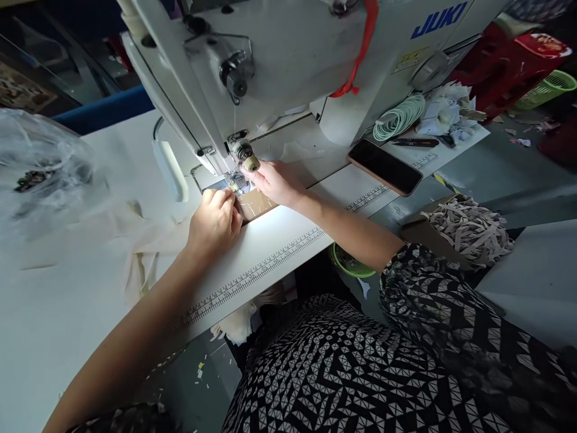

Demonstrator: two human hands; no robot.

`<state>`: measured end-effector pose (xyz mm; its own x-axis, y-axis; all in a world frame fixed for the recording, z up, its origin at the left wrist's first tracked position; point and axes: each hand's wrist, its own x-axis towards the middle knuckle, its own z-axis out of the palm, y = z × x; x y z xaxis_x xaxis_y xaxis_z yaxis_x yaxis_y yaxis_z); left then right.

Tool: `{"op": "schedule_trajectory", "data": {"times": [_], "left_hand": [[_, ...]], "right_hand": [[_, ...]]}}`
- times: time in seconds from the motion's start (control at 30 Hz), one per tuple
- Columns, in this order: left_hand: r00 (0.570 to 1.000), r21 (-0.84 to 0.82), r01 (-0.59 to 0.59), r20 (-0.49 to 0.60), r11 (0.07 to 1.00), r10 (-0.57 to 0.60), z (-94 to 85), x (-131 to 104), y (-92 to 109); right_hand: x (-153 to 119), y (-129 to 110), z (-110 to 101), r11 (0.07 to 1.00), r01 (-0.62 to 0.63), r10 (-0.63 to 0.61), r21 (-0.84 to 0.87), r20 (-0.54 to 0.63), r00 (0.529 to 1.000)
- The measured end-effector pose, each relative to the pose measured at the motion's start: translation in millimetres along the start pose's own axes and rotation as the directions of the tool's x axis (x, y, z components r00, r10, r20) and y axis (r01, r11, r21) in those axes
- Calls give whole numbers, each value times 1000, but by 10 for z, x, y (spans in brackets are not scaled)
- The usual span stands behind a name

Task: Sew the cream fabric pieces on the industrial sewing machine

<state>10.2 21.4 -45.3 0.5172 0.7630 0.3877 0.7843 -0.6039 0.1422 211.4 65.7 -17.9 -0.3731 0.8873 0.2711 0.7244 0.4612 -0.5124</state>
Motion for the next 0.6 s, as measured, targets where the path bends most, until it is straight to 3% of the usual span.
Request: {"op": "schedule_trajectory", "data": {"times": [0.23,0.43,0.6], "left_hand": [[1000,-23,19,2,1000,-19,16,-9,-8],[1000,15,8,-17,1000,-7,-3,32,-9],[998,-58,58,-18,997,-59,-99,54,-132]], "right_hand": [[-4,6,15,988,0,-4,-153,-24,1000],[-89,17,-60,986,16,-18,-168,-10,1000],[-195,-120,-78,981,130,-119,-142,83,989]]}}
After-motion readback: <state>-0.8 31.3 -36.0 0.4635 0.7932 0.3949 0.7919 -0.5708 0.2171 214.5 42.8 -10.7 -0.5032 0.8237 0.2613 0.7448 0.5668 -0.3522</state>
